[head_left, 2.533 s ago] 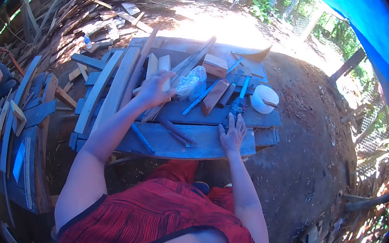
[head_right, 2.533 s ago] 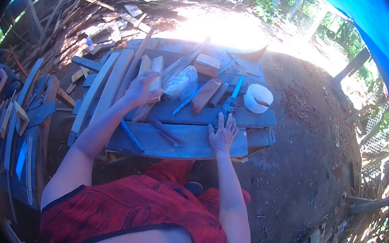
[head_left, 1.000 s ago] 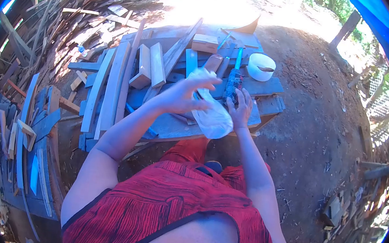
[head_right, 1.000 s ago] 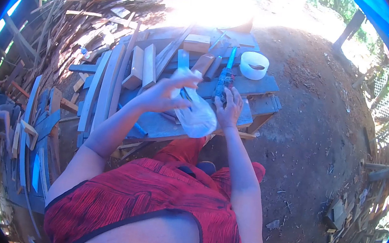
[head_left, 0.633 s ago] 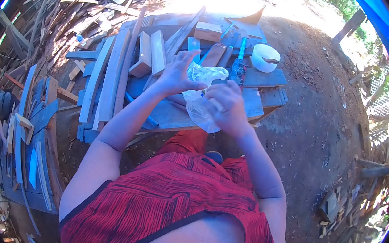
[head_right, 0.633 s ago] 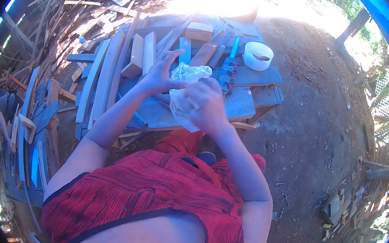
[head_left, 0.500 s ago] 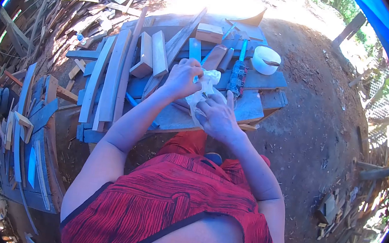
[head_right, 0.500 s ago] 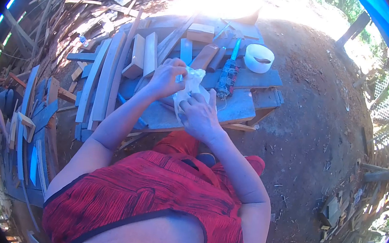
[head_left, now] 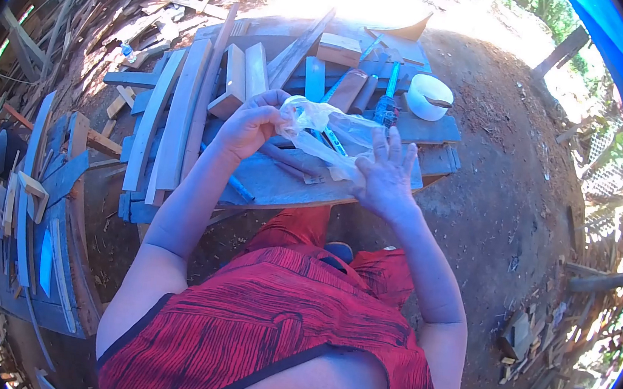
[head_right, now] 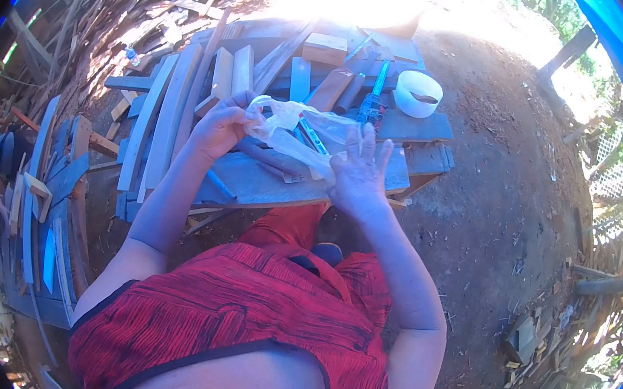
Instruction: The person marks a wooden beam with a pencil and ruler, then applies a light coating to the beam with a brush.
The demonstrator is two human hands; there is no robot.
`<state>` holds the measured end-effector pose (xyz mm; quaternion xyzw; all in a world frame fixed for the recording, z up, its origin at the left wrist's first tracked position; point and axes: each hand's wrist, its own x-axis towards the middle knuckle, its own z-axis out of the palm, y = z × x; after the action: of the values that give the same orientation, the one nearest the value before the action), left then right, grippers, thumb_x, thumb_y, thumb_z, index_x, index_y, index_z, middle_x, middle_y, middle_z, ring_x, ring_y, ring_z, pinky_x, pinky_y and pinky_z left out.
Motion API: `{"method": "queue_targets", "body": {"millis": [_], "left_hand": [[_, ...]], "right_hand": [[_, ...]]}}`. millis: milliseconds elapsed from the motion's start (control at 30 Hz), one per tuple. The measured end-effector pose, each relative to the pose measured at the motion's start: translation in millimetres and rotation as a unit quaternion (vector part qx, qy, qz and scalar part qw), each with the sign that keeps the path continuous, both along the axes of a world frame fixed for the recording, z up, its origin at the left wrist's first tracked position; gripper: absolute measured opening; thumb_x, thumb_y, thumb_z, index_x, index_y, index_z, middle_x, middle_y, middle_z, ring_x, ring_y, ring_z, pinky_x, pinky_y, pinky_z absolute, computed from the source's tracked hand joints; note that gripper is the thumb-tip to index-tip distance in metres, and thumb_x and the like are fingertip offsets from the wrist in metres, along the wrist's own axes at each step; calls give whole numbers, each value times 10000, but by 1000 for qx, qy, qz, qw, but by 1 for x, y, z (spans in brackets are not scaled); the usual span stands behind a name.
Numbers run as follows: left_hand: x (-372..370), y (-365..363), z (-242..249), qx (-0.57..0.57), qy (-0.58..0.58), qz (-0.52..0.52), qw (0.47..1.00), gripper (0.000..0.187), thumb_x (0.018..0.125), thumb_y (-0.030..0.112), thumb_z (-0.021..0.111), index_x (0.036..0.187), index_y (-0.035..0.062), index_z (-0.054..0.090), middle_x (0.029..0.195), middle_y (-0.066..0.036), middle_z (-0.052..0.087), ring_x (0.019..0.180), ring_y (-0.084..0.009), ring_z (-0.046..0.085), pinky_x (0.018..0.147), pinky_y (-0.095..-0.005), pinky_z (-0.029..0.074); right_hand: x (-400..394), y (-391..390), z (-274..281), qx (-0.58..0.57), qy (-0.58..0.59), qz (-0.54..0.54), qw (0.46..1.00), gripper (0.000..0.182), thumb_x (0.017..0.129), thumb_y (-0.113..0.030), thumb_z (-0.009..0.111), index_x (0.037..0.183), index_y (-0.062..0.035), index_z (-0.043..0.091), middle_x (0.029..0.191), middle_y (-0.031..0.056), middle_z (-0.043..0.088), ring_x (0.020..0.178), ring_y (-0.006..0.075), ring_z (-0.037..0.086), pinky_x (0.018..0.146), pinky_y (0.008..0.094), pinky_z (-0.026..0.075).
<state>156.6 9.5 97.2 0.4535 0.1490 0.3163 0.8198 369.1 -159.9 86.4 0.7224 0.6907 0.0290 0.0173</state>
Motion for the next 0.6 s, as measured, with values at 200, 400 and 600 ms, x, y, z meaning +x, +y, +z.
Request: {"method": "queue_targets", "body": {"millis": [200, 400, 600], "left_hand": [[-32, -10, -7, 84, 74, 15, 994, 260, 830, 77, 594, 1086, 37, 592, 922, -31, 645, 829, -86, 597, 771, -224, 464], [-26, -39, -15, 64, -25, 50, 996, 292, 864, 105, 593, 1149, 48, 572, 1025, -53, 639, 910, -109, 613, 810, -228, 458], [5, -62, -3, 110, 92, -6, 990, 300, 877, 115, 612, 1165, 44, 565, 1074, -63, 624, 999, -129, 584, 893, -286, 451]], "right_hand": [[6, -12, 18, 24, 40, -25, 999, 367, 711, -267, 727, 1060, -175, 663, 1489, 161, 258, 1363, 447, 189, 1068, 643, 153], [14, -22, 17, 57, 168, 67, 982, 325, 714, -180, 723, 1027, -123, 656, 1430, 161, 352, 1339, 391, 290, 1072, 560, 239], [1, -9, 12, 168, 314, 5, 934, 583, 696, -83, 733, 1239, -116, 525, 1437, 206, 265, 1218, 433, 439, 973, 464, 428]]}}
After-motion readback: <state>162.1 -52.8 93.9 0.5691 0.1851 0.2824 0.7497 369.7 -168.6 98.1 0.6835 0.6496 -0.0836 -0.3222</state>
